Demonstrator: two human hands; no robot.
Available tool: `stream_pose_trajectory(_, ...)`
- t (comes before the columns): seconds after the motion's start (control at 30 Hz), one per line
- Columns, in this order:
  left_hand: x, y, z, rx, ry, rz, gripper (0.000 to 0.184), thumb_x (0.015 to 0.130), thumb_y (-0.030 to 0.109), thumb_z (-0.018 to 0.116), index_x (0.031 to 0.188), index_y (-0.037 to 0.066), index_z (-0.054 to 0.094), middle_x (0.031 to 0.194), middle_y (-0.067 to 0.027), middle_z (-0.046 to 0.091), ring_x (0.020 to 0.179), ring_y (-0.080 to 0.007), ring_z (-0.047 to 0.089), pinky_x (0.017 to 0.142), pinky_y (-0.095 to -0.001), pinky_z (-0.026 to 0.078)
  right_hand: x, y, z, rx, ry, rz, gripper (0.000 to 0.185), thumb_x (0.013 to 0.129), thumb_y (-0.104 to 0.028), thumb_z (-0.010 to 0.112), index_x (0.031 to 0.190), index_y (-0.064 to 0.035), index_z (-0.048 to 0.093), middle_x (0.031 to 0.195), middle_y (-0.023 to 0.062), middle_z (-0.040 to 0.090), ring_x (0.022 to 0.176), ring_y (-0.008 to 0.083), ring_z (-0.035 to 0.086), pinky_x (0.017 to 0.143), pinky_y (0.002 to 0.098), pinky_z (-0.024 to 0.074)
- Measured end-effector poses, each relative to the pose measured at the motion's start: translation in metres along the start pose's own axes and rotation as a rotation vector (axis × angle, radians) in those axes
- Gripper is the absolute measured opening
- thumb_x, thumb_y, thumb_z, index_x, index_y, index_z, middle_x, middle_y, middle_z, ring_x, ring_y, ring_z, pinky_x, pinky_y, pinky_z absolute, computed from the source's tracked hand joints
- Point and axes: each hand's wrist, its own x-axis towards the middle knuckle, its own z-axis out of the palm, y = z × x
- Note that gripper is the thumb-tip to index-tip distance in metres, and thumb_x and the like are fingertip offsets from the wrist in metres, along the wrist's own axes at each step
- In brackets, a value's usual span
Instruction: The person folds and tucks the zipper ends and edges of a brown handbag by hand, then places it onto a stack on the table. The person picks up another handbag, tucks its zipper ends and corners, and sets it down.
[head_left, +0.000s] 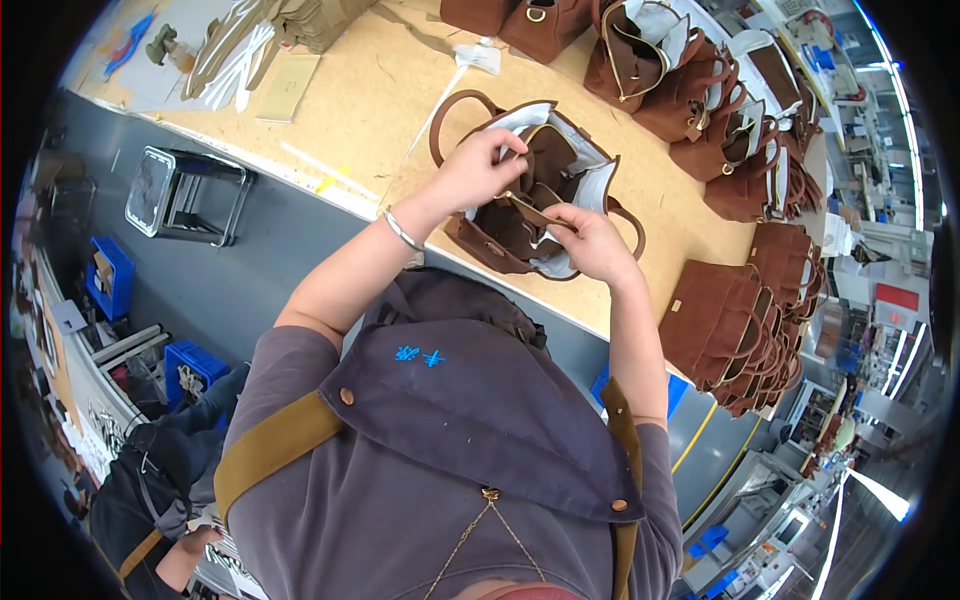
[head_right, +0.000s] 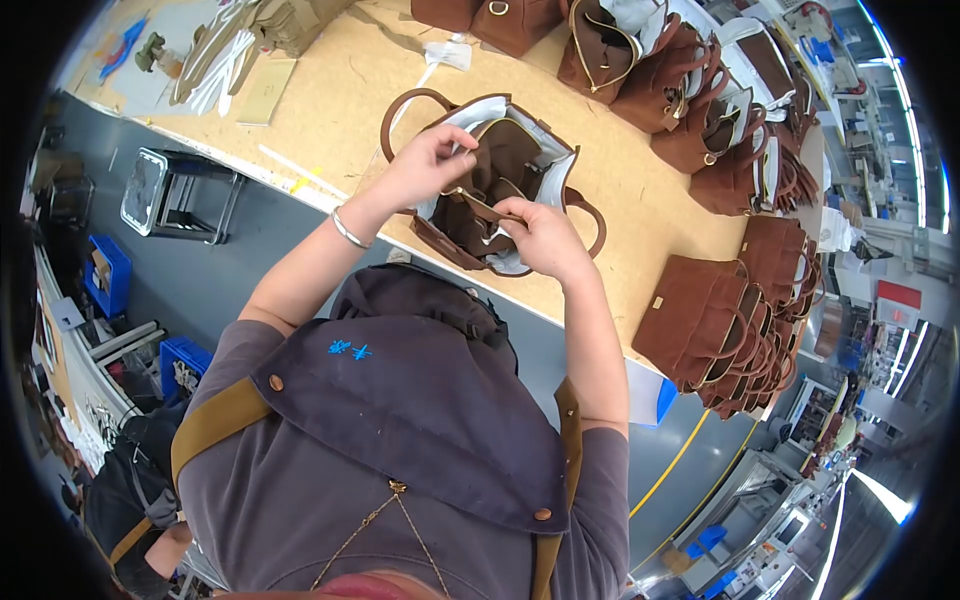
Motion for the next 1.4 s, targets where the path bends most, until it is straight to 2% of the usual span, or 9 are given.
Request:
stream_pose_trajectory(0.07, -0.025, 0.023, 0.006, 0.491, 0.303, 0.44, 0.036, 0.077, 0.029, 0.077, 0.107, 0.012, 0.064, 0.095, -0.0067, 0.064, 0.09, -0.0247, 0.056, 0.079, -0.0352, 0.048, 0.001, 0.008, 0.002, 0.093, 0.006, 0.007, 0.008, 0.092, -0.008, 0.057, 0.097, -0.0048, 0.063, 0.07, 0.0018, 0.061, 0.056, 0.0101, 0.056, 0.054, 0.0266, 0.0459)
stream_pose_trajectory(0.13, -0.038, 0.054, -0.002, 0.684, -0.121, 0.646, 0.04, 0.07, 0.032, 0.08, 0.103, 0.014, 0.066, 0.098, -0.0056, 0.066, 0.103, -0.0311, 0.055, 0.087, -0.0393, 0.045, 0.001, 0.013, 0.0, 0.186, 0.014, 0.016, 0.01, 0.092, -0.007, 0.056, 0.098, -0.0045, 0.062, 0.07, 0.0017, 0.061, 0.056, 0.0097, 0.056, 0.054, 0.026, 0.0454)
stream_pose_trajectory(0.27, -0.024, 0.064, -0.014, 0.806, -0.562, 0.095, 0.04, 0.06, 0.031, 0.084, 0.094, 0.016, 0.068, 0.092, -0.0046, 0.064, 0.095, -0.0274, 0.055, 0.079, -0.0373, 0.045, 0.002, 0.022, -0.003, 0.235, -0.089, -0.075, 0.011, 0.086, -0.008, 0.063, 0.095, -0.0026, 0.062, 0.066, -0.0013, 0.059, 0.055, 0.0053, 0.053, 0.05, 0.0231, 0.0413)
stream_pose_trajectory(0.43, -0.035, 0.056, -0.011, 0.857, -0.32, 0.666, 0.024, 0.064, 0.021, 0.08, 0.082, 0.014, 0.067, 0.09, 0.0, 0.053, 0.095, -0.019, 0.053, 0.079, -0.036, 0.042, 0.0, 0.02, -0.005, 0.19, -0.081, -0.076, 0.011, 0.081, -0.007, 0.072, 0.088, -0.005, 0.064, 0.063, -0.0054, 0.056, 0.053, 0.0006, 0.046, 0.046, 0.0207, 0.0353)
stream_pose_trajectory(1.03, -0.015, 0.049, -0.02, 0.229, -0.44, 0.45, 0.015, 0.08, 0.012, 0.049, 0.079, 0.001, 0.06, 0.068, -0.0132, 0.058, 0.066, -0.0251, 0.055, 0.066, -0.0374, 0.044, -0.004, 0.013, 0.006, 0.002, 0.072, -0.114, 0.009, 0.083, -0.011, 0.072, 0.085, -0.0045, 0.067, 0.066, -0.0081, 0.054, 0.054, -0.0012, 0.041, 0.047, 0.0199, 0.0327)
stream_pose_trajectory(1.13, -0.016, 0.054, -0.022, 0.262, -0.603, 0.255, 0.015, 0.081, 0.011, 0.047, 0.079, 0.0, 0.058, 0.067, -0.0114, 0.055, 0.065, -0.0209, 0.052, 0.065, -0.0352, 0.043, -0.001, 0.013, 0.011, -0.026, 0.163, -0.115, 0.008, 0.082, -0.01, 0.07, 0.085, -0.0037, 0.067, 0.064, -0.0044, 0.055, 0.056, 0.0027, 0.045, 0.05, 0.0231, 0.0375)
stream_pose_trajectory(1.2, -0.014, 0.044, -0.018, 0.163, -0.616, 0.248, 0.016, 0.084, 0.014, 0.053, 0.076, 0.001, 0.056, 0.063, -0.0078, 0.05, 0.063, -0.0186, 0.049, 0.063, -0.0333, 0.041, 0.0, 0.014, 0.014, -0.101, 0.251, -0.184, 0.015, 0.075, -0.014, 0.071, 0.084, -0.0025, 0.067, 0.074, 0.0141, 0.063, 0.069, 0.029, 0.061, 0.066, 0.0374, 0.0491)
stream_pose_trajectory(1.33, -0.018, 0.052, -0.013, 0.061, -0.561, 0.423, 0.033, 0.087, 0.027, 0.067, 0.069, 0.004, 0.052, 0.062, -0.0008, 0.043, 0.061, -0.0137, 0.043, 0.062, -0.0297, 0.039, -0.001, 0.008, 0.017, -0.225, 0.23, -0.216, 0.016, 0.072, -0.016, 0.071, 0.08, -0.0028, 0.067, 0.074, 0.0156, 0.064, 0.071, 0.0333, 0.063, 0.067, 0.0399, 0.0501)
stream_pose_trajectory(1.4, -0.018, 0.063, -0.017, -0.082, -0.613, 0.073, 0.039, 0.089, 0.029, 0.067, 0.066, 0.005, 0.047, 0.066, 0.0029, 0.045, 0.063, -0.0085, 0.041, 0.061, -0.0271, 0.038, -0.001, 0.005, 0.021, -0.352, 0.192, -0.089, 0.017, 0.07, -0.019, 0.07, 0.077, -0.0034, 0.067, 0.071, 0.0152, 0.064, 0.068, 0.0337, 0.063, 0.065, 0.0408, 0.0504)
